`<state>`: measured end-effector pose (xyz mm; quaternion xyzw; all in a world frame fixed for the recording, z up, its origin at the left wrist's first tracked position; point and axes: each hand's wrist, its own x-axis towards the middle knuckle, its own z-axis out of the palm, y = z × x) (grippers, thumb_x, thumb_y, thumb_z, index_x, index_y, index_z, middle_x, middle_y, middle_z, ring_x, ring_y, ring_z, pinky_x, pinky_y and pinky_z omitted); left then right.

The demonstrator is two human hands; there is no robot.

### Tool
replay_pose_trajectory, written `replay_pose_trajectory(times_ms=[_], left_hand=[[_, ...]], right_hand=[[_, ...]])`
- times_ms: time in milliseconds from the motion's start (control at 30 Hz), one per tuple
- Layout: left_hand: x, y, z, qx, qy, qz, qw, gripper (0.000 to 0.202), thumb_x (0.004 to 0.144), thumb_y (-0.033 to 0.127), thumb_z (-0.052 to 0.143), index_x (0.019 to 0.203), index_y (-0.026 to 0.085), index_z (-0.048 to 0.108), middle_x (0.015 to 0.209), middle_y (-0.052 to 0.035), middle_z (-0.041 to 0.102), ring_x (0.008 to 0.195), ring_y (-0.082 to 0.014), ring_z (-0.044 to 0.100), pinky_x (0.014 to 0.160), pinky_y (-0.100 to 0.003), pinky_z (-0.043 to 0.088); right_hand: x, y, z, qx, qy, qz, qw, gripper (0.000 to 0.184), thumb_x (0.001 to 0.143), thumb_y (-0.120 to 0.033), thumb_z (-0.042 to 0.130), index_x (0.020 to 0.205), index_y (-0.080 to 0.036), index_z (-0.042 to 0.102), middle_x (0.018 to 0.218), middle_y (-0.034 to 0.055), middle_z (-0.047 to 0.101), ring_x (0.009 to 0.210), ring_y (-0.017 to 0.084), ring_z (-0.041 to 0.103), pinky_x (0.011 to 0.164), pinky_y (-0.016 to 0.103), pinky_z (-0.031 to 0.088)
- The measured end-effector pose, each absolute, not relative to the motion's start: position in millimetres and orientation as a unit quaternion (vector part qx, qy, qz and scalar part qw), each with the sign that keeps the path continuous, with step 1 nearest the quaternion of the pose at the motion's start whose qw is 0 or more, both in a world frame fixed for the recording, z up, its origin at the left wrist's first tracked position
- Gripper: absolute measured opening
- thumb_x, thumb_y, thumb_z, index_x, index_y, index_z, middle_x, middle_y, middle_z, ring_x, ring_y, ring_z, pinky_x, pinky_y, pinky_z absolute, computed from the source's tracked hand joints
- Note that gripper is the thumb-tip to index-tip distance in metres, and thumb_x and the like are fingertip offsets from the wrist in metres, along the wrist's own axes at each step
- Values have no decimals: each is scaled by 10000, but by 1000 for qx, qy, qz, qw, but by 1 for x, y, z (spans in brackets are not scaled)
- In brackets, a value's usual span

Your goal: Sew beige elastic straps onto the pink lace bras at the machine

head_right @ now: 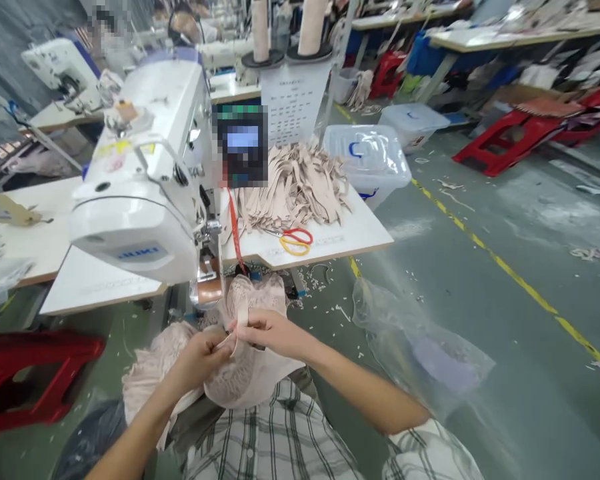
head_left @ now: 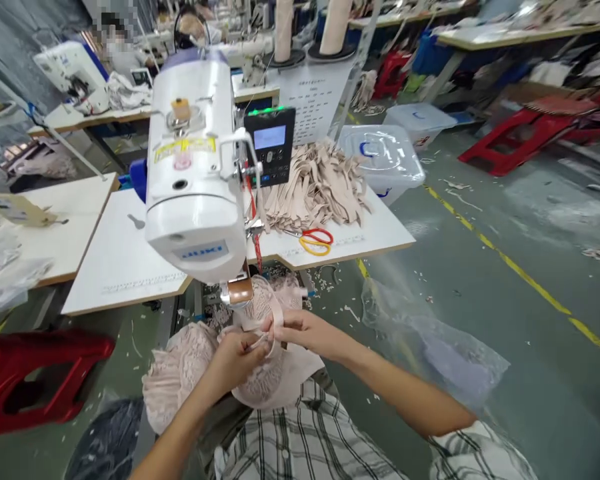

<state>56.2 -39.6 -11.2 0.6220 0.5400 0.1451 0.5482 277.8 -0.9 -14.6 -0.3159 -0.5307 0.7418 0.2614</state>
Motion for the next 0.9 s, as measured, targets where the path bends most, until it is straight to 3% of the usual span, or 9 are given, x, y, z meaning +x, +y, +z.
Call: replay_pose_trajectory(times_ms=[100, 200, 267, 333, 467, 633, 900], left_hand=[[60, -44, -15, 618, 520, 156, 569, 508, 859, 591, 512, 571, 199, 368, 560, 39, 309, 533, -102, 274, 510, -250, 202], [66, -50, -19, 603, 528, 181, 570, 551, 855, 636, 507, 574, 201, 321, 574, 42, 276, 549, -97, 256, 518, -250, 186], [69, -55, -21, 600, 533, 197, 563, 566, 844, 667, 502, 580, 200, 322, 587, 38, 276, 564, -99, 257, 526, -251, 187], [71, -59, -20, 595, 542, 213, 554, 582, 838, 697, 490, 583, 200, 327, 594, 35, 281, 574, -103, 260, 532, -253, 189], [64, -63, -19, 576, 562, 232, 547, 629, 799, 767, 497, 585, 205, 313, 595, 37, 268, 578, -106, 245, 539, -263, 182], [55, -63, -23, 554, 573, 234, 557, 651, 768, 809, 506, 589, 208, 333, 589, 41, 269, 575, -109, 243, 540, -270, 188], [53, -66, -26, 552, 567, 230, 567, 632, 786, 787, 511, 600, 206, 347, 601, 39, 272, 585, -110, 233, 544, -271, 180]], right_hand=[[279, 44, 1, -388, -600, 583, 387, 335, 945, -493, 548, 1085, -228, 697, 1130, 56, 691, 1021, 219, 643, 916, 377, 496], [270, 126, 7, -447, -686, 290, 495, 331, 999, -424, 454, 945, -201, 693, 1266, 101, 645, 1198, 255, 576, 1066, 441, 418], [256, 181, 6, -451, -751, 116, 469, 311, 1015, -316, 407, 989, -156, 673, 1386, 165, 564, 1279, 265, 519, 1065, 439, 422], [240, 223, 3, -439, -791, 23, 425, 304, 1009, -237, 386, 1063, -126, 663, 1450, 182, 511, 1333, 270, 467, 1093, 446, 400], [222, 256, -7, -418, -815, -29, 401, 356, 973, -167, 420, 1263, -73, 604, 1518, 171, 448, 1394, 287, 396, 1173, 469, 303], [222, 256, -22, -433, -811, -61, 388, 465, 970, -162, 413, 1420, -73, 486, 1557, 151, 397, 1425, 296, 345, 1168, 510, 283], [228, 260, -1, -476, -779, -87, 398, 417, 1000, -218, 380, 1361, -107, 555, 1514, 120, 473, 1401, 293, 357, 1157, 497, 269]])
